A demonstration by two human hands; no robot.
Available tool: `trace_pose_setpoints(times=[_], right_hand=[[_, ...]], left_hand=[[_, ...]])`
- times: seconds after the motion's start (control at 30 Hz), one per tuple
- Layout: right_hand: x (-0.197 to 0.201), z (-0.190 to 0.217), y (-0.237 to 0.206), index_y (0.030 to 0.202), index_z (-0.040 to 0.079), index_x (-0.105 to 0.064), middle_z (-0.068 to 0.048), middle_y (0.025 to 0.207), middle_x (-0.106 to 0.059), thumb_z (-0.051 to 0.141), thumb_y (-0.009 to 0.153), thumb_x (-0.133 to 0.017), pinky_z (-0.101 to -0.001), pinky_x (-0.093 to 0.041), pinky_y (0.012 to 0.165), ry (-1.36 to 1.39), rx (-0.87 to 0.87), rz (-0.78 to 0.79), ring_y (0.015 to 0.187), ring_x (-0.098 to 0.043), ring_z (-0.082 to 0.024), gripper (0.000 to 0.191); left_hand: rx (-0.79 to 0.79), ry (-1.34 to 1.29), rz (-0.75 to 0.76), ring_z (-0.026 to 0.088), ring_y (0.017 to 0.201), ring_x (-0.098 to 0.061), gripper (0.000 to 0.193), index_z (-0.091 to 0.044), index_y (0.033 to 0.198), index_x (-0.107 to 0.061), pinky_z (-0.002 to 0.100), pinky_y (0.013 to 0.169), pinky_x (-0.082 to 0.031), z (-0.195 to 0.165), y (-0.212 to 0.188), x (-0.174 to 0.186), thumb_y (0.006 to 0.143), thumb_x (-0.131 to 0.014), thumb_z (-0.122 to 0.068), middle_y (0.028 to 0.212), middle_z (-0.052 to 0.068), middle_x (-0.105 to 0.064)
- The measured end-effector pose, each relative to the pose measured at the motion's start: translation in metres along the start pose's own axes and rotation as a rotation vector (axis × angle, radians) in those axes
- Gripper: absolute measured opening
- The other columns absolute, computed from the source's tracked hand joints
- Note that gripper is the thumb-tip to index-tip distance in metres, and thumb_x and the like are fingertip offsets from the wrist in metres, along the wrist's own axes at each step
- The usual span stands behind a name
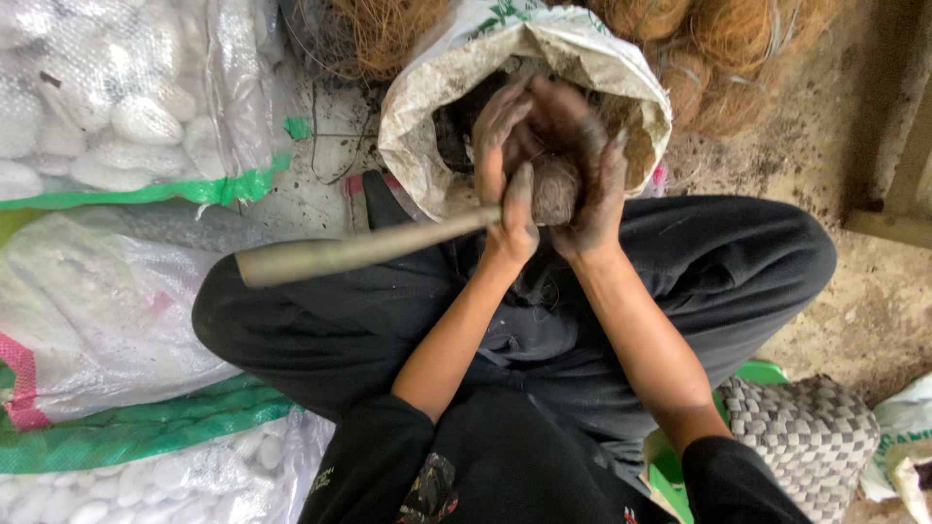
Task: The person sits cross-legged and uses a long, curved blade to repeatedly strike and scrape the husk off a coconut held in their hands. The person rotates the coconut to remove the fibrous husk from different sides, working over a sack that collects the debris.
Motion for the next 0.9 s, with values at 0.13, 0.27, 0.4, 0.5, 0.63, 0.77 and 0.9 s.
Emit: trace_pose_setpoints(times=[0.13,0.27,0.4,0.5,0.63,0.77,0.9], right_hand=[[-0.003,-0.008,0.001,0.114,-0.004,-0.072,-0.022,0.132,-0.068,0.053,0.103,-0.055,-0.0415,-0.056,0.101,0.058,-0.059,0.022,0.113,-0.067,-0.031,0.060],[0.009,-0.013,-0.003,0.096,-0.008,-0.073,-0.020,0.107,-0.073,0.033,0.111,-0.058,-0.0358,-0.056,0.086,-0.151,0.048,-0.064,0.093,-0.066,-0.028,0.046],[0.007,0.018,-0.008,0.090,-0.006,-0.074,-0.016,0.096,-0.074,0.035,0.109,-0.052,-0.0346,-0.060,0.084,-0.479,0.447,0.011,0.089,-0.071,-0.025,0.050],[-0.005,0.044,-0.018,0.084,-0.006,-0.073,-0.017,0.089,-0.073,0.035,0.110,-0.053,-0.0399,-0.062,0.086,-0.646,0.785,0.029,0.088,-0.075,-0.028,0.052],[-0.031,0.052,-0.025,0.085,-0.005,-0.074,-0.018,0.087,-0.074,0.036,0.107,-0.054,-0.0439,-0.064,0.088,-0.750,0.956,0.085,0.089,-0.076,-0.032,0.050],[-0.043,0.046,-0.022,0.116,-0.004,-0.064,-0.027,0.125,-0.065,0.047,0.109,-0.048,-0.0469,-0.048,0.117,-0.728,0.839,0.108,0.121,-0.066,-0.032,0.054],[-0.013,0.016,-0.004,0.133,-0.001,-0.052,-0.016,0.136,-0.056,0.047,0.107,-0.043,-0.0389,-0.047,0.112,-0.222,0.281,-0.052,0.127,-0.058,-0.023,0.055]], left_hand=[[-0.023,0.190,0.035,0.017,0.125,-0.060,0.057,-0.005,0.149,-0.037,0.047,0.118,-0.039,-0.016,0.010,0.003,0.099,-0.041,-0.031,0.127,0.005,-0.060],[-0.154,0.383,-0.040,0.021,0.158,-0.023,0.051,-0.012,0.153,-0.039,0.043,0.130,-0.022,-0.032,0.009,0.009,0.108,-0.038,-0.036,0.158,0.013,-0.033],[0.034,0.023,-0.064,0.020,0.152,-0.028,0.049,-0.010,0.150,-0.040,0.043,0.135,-0.022,-0.013,0.003,-0.002,0.110,-0.046,-0.038,0.156,0.010,-0.038],[0.425,-0.615,-0.053,0.025,0.146,-0.037,0.047,-0.007,0.146,-0.044,0.046,0.132,-0.027,0.016,-0.016,-0.018,0.111,-0.049,-0.037,0.150,0.012,-0.045],[0.591,-0.959,0.017,0.026,0.145,-0.040,0.047,-0.009,0.146,-0.046,0.047,0.130,-0.030,0.027,-0.029,-0.025,0.108,-0.049,-0.037,0.151,0.011,-0.048],[0.469,-0.786,0.017,0.026,0.145,-0.042,0.048,-0.011,0.146,-0.048,0.048,0.128,-0.034,0.032,-0.013,-0.007,0.106,-0.050,-0.037,0.151,0.010,-0.050],[0.174,-0.309,0.022,0.026,0.145,-0.045,0.049,-0.012,0.146,-0.050,0.050,0.126,-0.037,0.018,0.005,0.003,0.103,-0.050,-0.037,0.152,0.009,-0.052]])
Point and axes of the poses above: each hand's wrist, its own y-axis towards the middle knuckle, its own x-axis out of the back of the hand, z = x × y, the point moved 7 cm from there along y, towards the middle knuckle
